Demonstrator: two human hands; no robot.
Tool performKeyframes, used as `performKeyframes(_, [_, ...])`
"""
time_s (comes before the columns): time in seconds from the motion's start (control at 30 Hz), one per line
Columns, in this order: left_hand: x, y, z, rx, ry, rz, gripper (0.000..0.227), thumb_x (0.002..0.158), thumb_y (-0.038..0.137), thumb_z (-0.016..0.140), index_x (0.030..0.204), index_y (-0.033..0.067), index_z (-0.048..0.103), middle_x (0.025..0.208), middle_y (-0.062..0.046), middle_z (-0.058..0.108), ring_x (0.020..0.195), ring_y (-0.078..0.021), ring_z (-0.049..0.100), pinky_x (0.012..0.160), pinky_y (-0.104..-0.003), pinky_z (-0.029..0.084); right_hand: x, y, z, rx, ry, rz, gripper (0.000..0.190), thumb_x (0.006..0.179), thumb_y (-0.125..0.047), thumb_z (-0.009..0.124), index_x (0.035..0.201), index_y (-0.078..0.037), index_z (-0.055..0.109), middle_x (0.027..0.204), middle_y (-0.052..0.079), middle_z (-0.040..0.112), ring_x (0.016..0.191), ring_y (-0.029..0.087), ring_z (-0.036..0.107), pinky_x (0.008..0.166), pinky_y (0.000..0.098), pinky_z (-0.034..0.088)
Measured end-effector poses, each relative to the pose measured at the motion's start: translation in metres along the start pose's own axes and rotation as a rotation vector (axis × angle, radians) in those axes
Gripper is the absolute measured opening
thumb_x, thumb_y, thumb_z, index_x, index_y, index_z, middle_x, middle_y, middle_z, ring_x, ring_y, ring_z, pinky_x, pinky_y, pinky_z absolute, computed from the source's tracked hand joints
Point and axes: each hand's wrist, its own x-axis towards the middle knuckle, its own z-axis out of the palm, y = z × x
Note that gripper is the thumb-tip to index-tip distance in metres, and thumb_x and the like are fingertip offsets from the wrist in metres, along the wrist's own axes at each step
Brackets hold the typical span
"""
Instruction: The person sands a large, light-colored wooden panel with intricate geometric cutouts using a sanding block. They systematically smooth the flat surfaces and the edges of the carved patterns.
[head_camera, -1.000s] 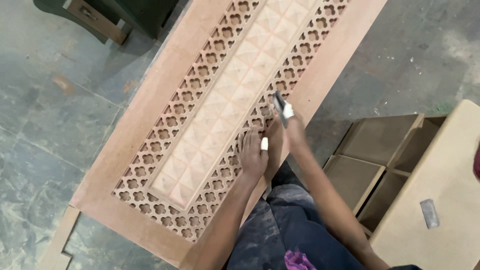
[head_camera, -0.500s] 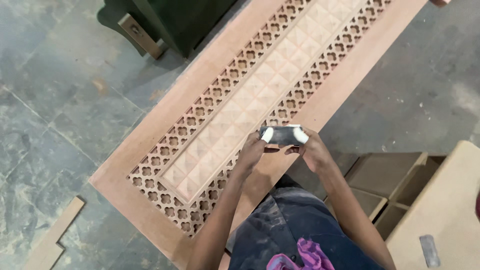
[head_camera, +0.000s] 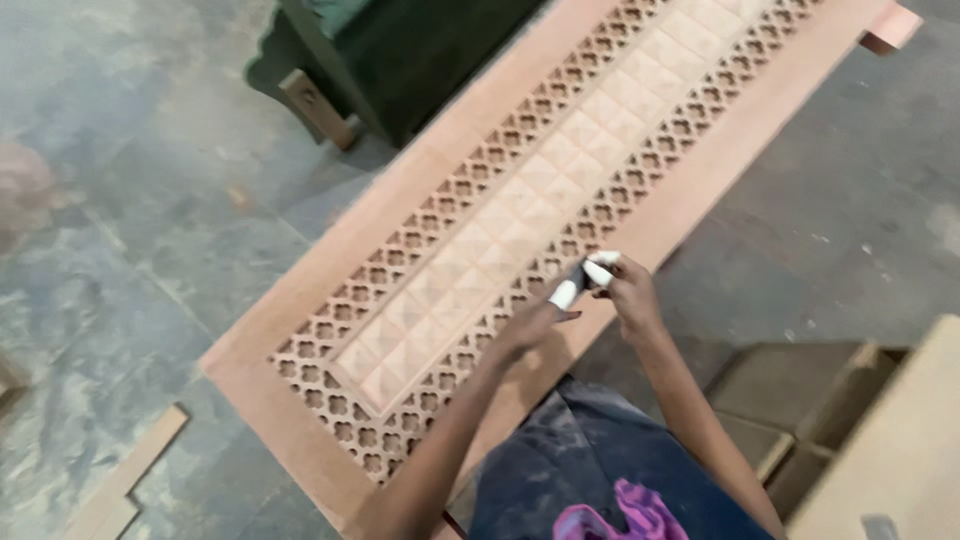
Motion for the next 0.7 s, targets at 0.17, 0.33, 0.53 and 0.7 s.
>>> performKeyframes(0.17, [0.027,-0.033,0.014,0.207,0.101,0.123,0.056,0.11,0.033,0.046,0.16,0.0106,0.04,0.154,-0.01,0.052,0.135,-0.0234,0.051,0.107,-0.039,0.046,0.009,0.024,-0.008,0.05,0.096,-0.034,0.017,0.096,-0.004,0.063,0.109,-0.001,0.074,0.089,0.003,0.07,0.075,0.011,0.065,0.068,0.0286,0.055])
performKeyframes(0.33, [0.047,-0.047,0.011,0.507,0.264,0.181,0.054,0.101,0.019,0.055,0.153,0.0059,0.047,0.149,-0.018,0.057,0.139,-0.0276,0.054,0.113,-0.039,0.044,0.022,0.046,-0.018,-0.086,0.155,-0.082,0.02,0.097,-0.008,0.065,0.112,0.002,0.074,0.095,0.006,0.072,0.085,0.017,0.065,0.077,0.0336,0.055])
performKeyframes(0.53, [0.046,-0.061,-0.024,1.649,0.35,0.367,0.07,0.096,0.017,0.049,0.161,0.0015,0.031,0.165,-0.019,0.039,0.152,-0.0324,0.035,0.121,-0.051,0.027,0.037,0.06,-0.001,-0.995,0.379,-0.543,0.047,0.101,-0.028,0.063,0.138,0.001,0.06,0.142,0.024,0.06,0.133,0.044,0.051,0.113,0.0556,0.036])
performKeyframes(0.7, [0.066,-0.064,-0.037,1.793,0.204,0.219,0.075,0.094,0.024,0.049,0.16,0.0021,0.024,0.168,-0.015,0.023,0.155,-0.0322,0.021,0.12,-0.058,0.02,0.05,0.056,0.012,-1.17,0.396,-0.367,0.06,0.102,-0.041,0.054,0.15,-0.006,0.053,0.154,0.025,0.048,0.144,0.047,0.038,0.121,0.0584,0.021])
